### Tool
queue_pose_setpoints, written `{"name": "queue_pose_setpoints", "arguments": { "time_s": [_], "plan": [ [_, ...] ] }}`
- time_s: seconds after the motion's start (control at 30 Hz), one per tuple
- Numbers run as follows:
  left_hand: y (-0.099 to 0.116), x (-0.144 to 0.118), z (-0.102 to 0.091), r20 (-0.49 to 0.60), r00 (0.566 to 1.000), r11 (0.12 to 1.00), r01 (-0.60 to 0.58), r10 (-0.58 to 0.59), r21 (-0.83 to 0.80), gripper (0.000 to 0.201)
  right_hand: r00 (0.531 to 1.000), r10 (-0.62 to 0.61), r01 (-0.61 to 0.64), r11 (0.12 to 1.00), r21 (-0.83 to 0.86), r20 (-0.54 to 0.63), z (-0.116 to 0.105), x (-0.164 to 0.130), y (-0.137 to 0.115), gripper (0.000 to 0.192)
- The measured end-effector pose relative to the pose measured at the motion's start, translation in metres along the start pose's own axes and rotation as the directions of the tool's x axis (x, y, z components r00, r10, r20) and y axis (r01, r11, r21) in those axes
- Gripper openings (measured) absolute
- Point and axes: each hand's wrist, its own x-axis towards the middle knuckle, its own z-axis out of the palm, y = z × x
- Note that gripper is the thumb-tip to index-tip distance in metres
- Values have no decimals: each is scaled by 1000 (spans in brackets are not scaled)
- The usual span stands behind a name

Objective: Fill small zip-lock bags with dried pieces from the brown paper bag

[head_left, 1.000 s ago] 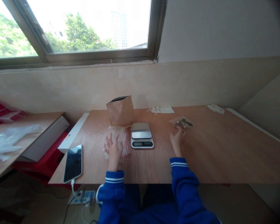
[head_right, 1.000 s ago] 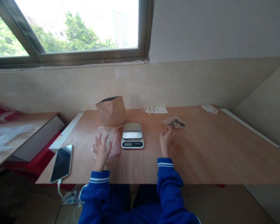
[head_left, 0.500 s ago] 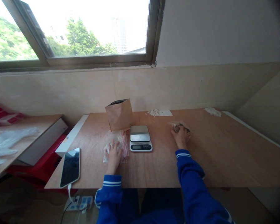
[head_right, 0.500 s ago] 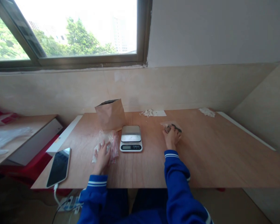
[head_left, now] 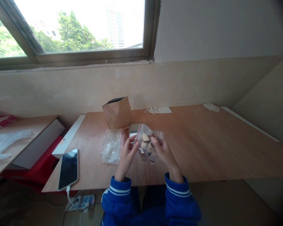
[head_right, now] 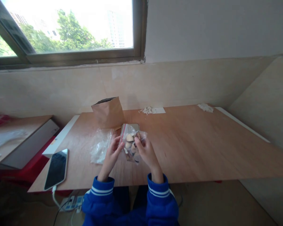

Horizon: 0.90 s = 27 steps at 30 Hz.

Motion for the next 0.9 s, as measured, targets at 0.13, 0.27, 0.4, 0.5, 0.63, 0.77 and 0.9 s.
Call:
{"name": "queue_pose_setpoints", "arguments": {
  "time_s": [0.13, 0.27, 0.4, 0.5, 0.63, 0.77, 0.9],
  "plan": [
    [11, -4, -2, -107, 994, 997, -38, 32, -63, 32, 974, -79, 59, 993, -99, -213, 22, 6, 13, 41],
    [22, -5, 0, -214, 976, 994, -66, 46, -87, 33, 908, -188, 127, 975, -181, -375, 55, 3, 19, 45],
    [30, -8, 3, -238, 969, 990, -98, 71, -104, 35, 973, -220, 220, 975, -17, -62, 74, -9, -1, 25],
    [34, -11, 0, -212, 975, 995, -81, 67, -56, 39, 965, -258, 258, 966, -13, -41, 75, -11, -11, 21],
    [34, -12, -5, -203, 975, 996, -84, 89, 38, 42, 956, -294, 294, 956, -10, -6, 69, -7, -9, 23],
    [28, -9, -7, -194, 977, 995, -75, 87, 70, 37, 952, -303, 303, 953, 1, 43, 67, -5, -7, 29],
    [22, -6, -11, -176, 982, 990, -49, 72, 134, 35, 951, -299, 301, 954, -8, 76, 67, -5, -7, 27]
  ]
}}
